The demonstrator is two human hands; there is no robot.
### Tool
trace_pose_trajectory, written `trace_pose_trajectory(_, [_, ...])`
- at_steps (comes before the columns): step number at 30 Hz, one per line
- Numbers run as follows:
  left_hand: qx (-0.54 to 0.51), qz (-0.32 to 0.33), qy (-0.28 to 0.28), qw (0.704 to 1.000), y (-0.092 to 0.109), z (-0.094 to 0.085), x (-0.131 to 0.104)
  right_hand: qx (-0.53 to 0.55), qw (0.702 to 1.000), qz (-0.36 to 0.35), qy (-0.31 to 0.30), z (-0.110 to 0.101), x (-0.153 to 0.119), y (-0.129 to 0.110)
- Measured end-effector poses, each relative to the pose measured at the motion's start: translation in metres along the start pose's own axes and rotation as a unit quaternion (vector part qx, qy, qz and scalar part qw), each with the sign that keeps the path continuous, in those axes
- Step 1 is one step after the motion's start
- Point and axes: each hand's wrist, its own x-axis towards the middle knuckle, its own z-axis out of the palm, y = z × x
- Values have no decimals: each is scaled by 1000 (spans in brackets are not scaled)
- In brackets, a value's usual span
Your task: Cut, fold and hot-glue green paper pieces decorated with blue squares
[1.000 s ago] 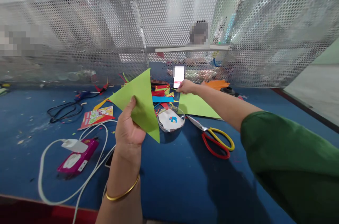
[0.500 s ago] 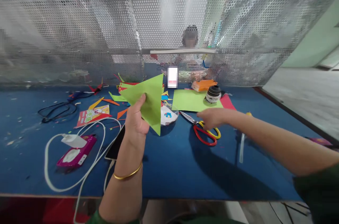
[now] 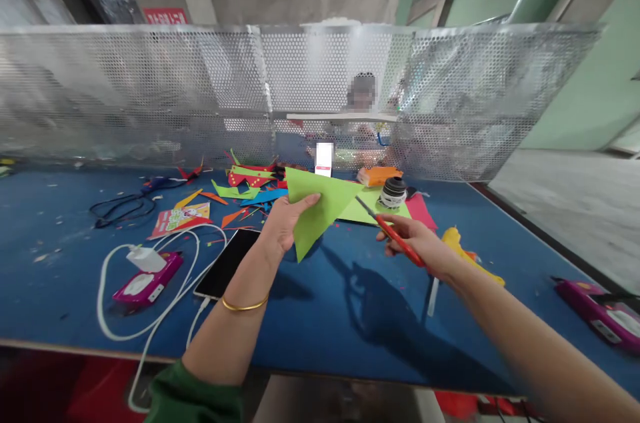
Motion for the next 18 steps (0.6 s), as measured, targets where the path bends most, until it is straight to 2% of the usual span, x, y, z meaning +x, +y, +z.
trace_pose_trajectory(3, [9, 3, -2, 1000, 3, 3, 9, 155, 986, -48, 32, -4, -10, -5])
trace_pose_trajectory(5, [13, 8, 5, 1000, 2, 2, 12, 272, 958, -63, 57, -2, -11, -7])
trace_pose_trajectory(7, [25, 7, 15, 1000, -1, -2, 13, 346, 934, -72, 55, 1, -12, -5])
trace_pose_trajectory(13, [53, 5, 40, 998, -4, -13, 13, 369, 922, -110, -45, 0, -22, 17])
trace_pose_trajectory(18, [61, 13, 31, 998, 1, -19, 19, 360, 921, -107, -105, -4, -28, 17])
